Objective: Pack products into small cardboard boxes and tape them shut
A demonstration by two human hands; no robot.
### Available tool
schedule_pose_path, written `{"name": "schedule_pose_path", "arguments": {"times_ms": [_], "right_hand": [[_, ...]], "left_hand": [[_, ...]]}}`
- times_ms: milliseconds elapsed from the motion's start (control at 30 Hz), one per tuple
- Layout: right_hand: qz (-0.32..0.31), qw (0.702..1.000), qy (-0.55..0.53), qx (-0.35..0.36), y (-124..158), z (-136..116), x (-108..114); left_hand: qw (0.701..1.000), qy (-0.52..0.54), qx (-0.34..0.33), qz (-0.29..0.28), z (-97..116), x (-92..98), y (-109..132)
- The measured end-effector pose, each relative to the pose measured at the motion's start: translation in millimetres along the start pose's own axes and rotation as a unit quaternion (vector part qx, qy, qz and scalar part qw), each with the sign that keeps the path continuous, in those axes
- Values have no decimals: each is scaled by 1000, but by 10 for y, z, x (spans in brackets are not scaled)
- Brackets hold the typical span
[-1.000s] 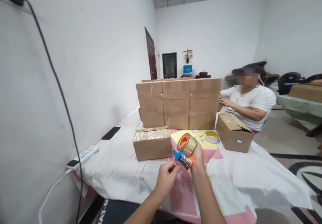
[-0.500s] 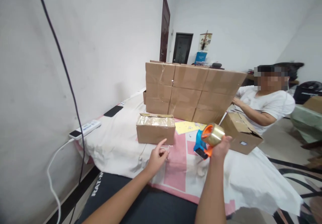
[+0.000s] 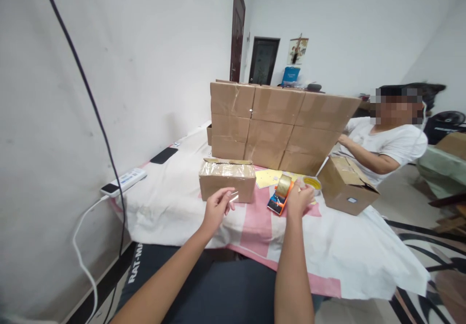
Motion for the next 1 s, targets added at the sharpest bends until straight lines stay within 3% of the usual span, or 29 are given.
{"name": "schedule_pose_path", "arguments": {"times_ms": [67, 100, 167, 233, 333, 467, 567, 633, 700, 767, 867, 1000], "right_hand": [[31, 994, 22, 104, 107, -390, 20], [-7, 990, 7, 142, 194, -585, -86], [-158, 969, -63, 179, 460, -941, -437], [-301, 930, -123, 170, 813, -1212, -766], [-423, 884, -150, 134, 1275, -1416, -1072], [-437, 875, -178, 111, 1477, -1465, -1168], [-406, 886, -195, 109, 1388, -1470, -1116], [-389, 894, -198, 101, 1282, -1487, -1075], [-389, 896, -199, 81, 1192, -1530, -1074], [-406, 891, -195, 62, 1138, -1603, -1140], [-444, 876, -181, 54, 1120, -1717, -1409], [-481, 869, -100, 52, 1108, -1639, -1991]], "left_hand": [[1000, 23, 5, 5, 72, 48, -28], [999, 32, 6, 5, 110, 66, -40], [999, 45, 8, 1, 180, 95, -60], [999, 53, 9, -10, 230, 113, -68], [998, 52, 3, -32, 258, 114, -55], [999, 4, -7, -44, 241, 152, -23], [989, -146, -9, 21, 307, 381, -80], [950, -294, -55, 92, 535, 593, -182], [887, -429, -128, 116, 808, 667, -334], [835, -519, -172, 61, 902, 605, -538], [800, -579, -150, -54, 725, 530, -790], [790, -592, -146, -63, 590, 559, -833]]}}
Point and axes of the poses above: each hand's wrist, its own y-axis away from the middle knuckle, its own x-axis out of the back of the hand, z = x × y, the point moved 10 cm from there along -y, towards the middle knuckle, and after that the axes turned 6 degrees about -y, right-handed, at the moved point
